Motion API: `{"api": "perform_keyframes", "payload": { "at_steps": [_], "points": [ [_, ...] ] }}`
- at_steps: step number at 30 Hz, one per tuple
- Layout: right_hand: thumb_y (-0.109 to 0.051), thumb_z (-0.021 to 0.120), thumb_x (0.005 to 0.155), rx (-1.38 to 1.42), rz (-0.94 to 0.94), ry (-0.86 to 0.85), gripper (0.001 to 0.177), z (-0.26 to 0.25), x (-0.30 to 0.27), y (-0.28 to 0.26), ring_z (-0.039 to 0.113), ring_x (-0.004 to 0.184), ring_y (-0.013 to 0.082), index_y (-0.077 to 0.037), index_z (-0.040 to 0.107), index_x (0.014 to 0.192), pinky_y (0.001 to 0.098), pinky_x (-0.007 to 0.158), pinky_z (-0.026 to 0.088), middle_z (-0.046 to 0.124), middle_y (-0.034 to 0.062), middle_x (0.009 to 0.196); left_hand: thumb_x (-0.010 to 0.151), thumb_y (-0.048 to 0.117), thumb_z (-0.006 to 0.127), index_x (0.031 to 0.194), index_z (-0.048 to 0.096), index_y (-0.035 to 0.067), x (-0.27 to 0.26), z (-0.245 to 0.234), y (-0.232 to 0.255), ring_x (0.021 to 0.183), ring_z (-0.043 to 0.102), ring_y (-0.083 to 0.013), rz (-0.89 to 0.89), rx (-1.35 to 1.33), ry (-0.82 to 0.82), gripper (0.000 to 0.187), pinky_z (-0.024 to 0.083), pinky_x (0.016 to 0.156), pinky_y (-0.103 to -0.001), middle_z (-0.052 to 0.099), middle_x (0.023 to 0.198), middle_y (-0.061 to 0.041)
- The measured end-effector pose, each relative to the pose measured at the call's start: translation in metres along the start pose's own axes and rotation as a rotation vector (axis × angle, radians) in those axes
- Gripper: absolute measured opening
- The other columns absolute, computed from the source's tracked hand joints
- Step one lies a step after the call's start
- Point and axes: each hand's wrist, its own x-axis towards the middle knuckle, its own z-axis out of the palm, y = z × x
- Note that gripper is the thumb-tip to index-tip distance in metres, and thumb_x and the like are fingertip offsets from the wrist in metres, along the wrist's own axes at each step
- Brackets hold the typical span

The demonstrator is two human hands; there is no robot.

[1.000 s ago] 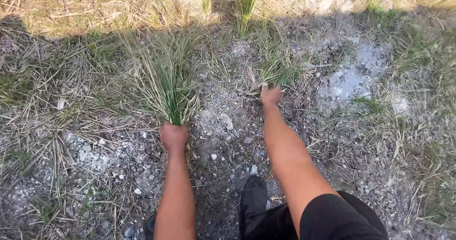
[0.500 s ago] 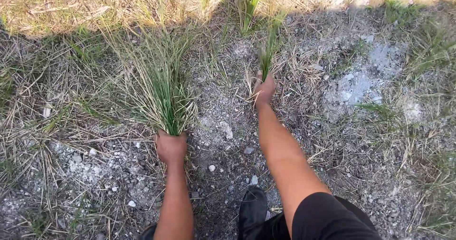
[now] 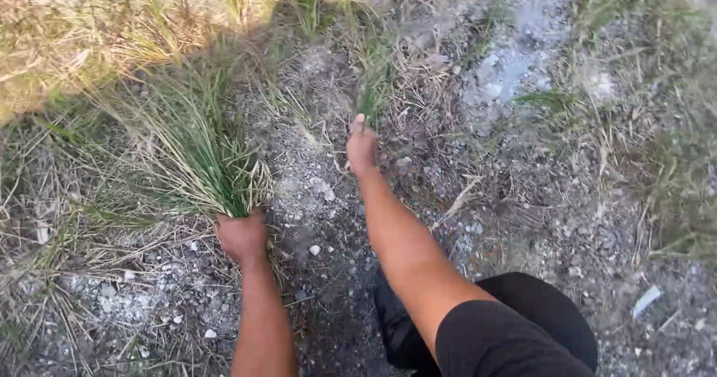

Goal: Gathering pulled or cut grass into a bucket and carrying it to a waste pile.

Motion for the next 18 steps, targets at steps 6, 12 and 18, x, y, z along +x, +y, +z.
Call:
{"api": "perform_keyframes", "payload": {
  "at_steps": [6, 12, 18],
  "points": [
    [-0.052, 0.046, 0.108, 0.801, 0.371, -0.019, 0.046, -0.087, 0.004, -0.069, 0.046, 0.049, 0.0182, -0.011, 0.053, 0.089, 0.0367, 0.043, 0.036, 0.049, 0.0044, 0.069, 0.077, 0.033, 0.083, 0.125, 0.065, 0.004, 0.035, 0.045, -0.045, 0.107, 0.067, -0.0454, 0.109, -0.234, -0.033, 0.059, 0.052, 0.094, -0.05, 0.073, 0.117, -0.022],
    [-0.059, 0.042, 0.102, 1.116, 0.558, 0.034, 0.047, -0.091, 0.002, -0.117, 0.034, 0.047, 0.0153, -0.015, 0.048, 0.087, 0.0339, 0.043, 0.032, 0.04, 0.0008, 0.067, 0.073, 0.031, 0.087, 0.123, 0.071, -0.011, 0.03, 0.03, -0.025, 0.105, 0.07, -0.0298, -0.124, -0.728, -0.28, 0.067, 0.052, 0.097, -0.04, 0.076, 0.119, -0.016],
    [-0.046, 0.055, 0.1, 0.626, 0.833, -0.567, 0.035, -0.02, -0.138, -0.195, 0.044, 0.048, 0.0132, -0.011, 0.058, 0.098, 0.0327, 0.044, 0.042, 0.047, -0.0001, 0.067, 0.077, 0.046, 0.079, 0.148, 0.057, 0.003, 0.016, -0.001, -0.02, 0.143, 0.041, -0.0309, -0.165, -0.947, -0.5, 0.086, 0.028, 0.115, -0.045, 0.05, 0.155, -0.018]
  ]
}}
